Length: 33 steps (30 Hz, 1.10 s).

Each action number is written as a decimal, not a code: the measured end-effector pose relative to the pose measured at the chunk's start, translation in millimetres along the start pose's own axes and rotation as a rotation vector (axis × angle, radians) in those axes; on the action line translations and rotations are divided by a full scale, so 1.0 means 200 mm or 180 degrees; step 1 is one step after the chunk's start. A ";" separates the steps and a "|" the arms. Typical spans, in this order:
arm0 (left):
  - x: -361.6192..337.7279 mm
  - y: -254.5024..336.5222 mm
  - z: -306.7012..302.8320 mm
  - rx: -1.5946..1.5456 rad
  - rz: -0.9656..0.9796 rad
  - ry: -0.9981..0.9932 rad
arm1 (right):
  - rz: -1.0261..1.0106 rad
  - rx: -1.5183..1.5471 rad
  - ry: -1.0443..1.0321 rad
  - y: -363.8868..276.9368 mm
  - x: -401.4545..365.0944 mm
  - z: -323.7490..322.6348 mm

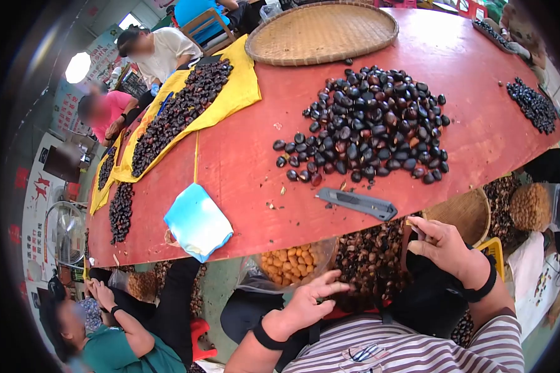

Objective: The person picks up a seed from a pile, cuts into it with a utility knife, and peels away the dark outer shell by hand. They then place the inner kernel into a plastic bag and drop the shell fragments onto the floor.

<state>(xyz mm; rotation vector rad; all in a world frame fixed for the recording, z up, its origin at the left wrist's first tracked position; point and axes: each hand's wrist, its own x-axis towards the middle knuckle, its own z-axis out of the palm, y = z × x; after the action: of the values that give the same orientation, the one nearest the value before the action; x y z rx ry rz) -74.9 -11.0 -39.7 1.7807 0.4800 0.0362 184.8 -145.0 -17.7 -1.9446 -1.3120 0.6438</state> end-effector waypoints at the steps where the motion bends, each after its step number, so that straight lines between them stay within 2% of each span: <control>1: 0.03 0.02 -0.03 -0.0232 -0.0019 -0.0199 | 0.0278 0.0119 -0.0044 -0.01 0.02 -0.02; 4: 0.17 0.20 -0.22 -0.0347 0.0095 0.0083 | 0.0407 -0.0001 -0.0023 -0.01 0.05 -0.05; 6: 0.32 0.32 -0.38 -0.0472 -0.0355 0.0850 | 0.0516 0.0225 -0.0105 -0.04 0.06 -0.07; 8: 0.49 0.29 -0.53 -0.0544 -0.0089 0.1651 | 0.0472 0.0289 -0.0102 -0.06 0.08 -0.09; 10: 0.66 0.26 -0.65 -0.0086 0.0025 0.1911 | 0.0393 0.0325 -0.0122 -0.06 0.10 -0.12; 12: 0.80 0.10 -0.76 0.0740 -0.0081 0.2079 | 0.0405 0.0396 -0.0101 -0.08 0.13 -0.14; 16: 0.99 0.18 -0.69 0.2151 -0.0705 0.2119 | -0.0190 0.0517 0.0073 -0.06 0.16 -0.14; 20: 1.10 0.18 -0.62 0.2200 -0.1192 0.1756 | -0.0243 0.0899 -0.0149 -0.04 0.16 -0.14; 21: 1.10 0.15 -0.63 0.2157 -0.1097 0.1675 | -0.0260 0.0902 -0.0204 -0.04 0.16 -0.14; 25: 1.06 0.02 -0.61 0.2995 -0.0340 0.1937 | -0.0403 0.0782 -0.0179 -0.04 0.15 -0.14; 29: 1.03 -0.01 -0.57 0.3153 -0.0150 0.2075 | -0.0535 0.0452 -0.0293 -0.08 0.20 -0.15; 32: 0.98 0.02 -0.48 0.3024 -0.0283 0.2360 | -0.0873 -0.0168 -0.0187 -0.11 0.27 -0.10; 33: 0.98 0.01 -0.47 0.2987 -0.0332 0.2396 | -0.0766 -0.0319 -0.0359 -0.11 0.30 -0.09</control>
<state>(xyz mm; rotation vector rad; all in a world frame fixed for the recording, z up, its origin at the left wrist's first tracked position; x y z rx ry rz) 78.1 141.6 -57.1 2.6366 1.2797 0.4893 206.4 -88.5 10.2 -1.8110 -1.6464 0.5843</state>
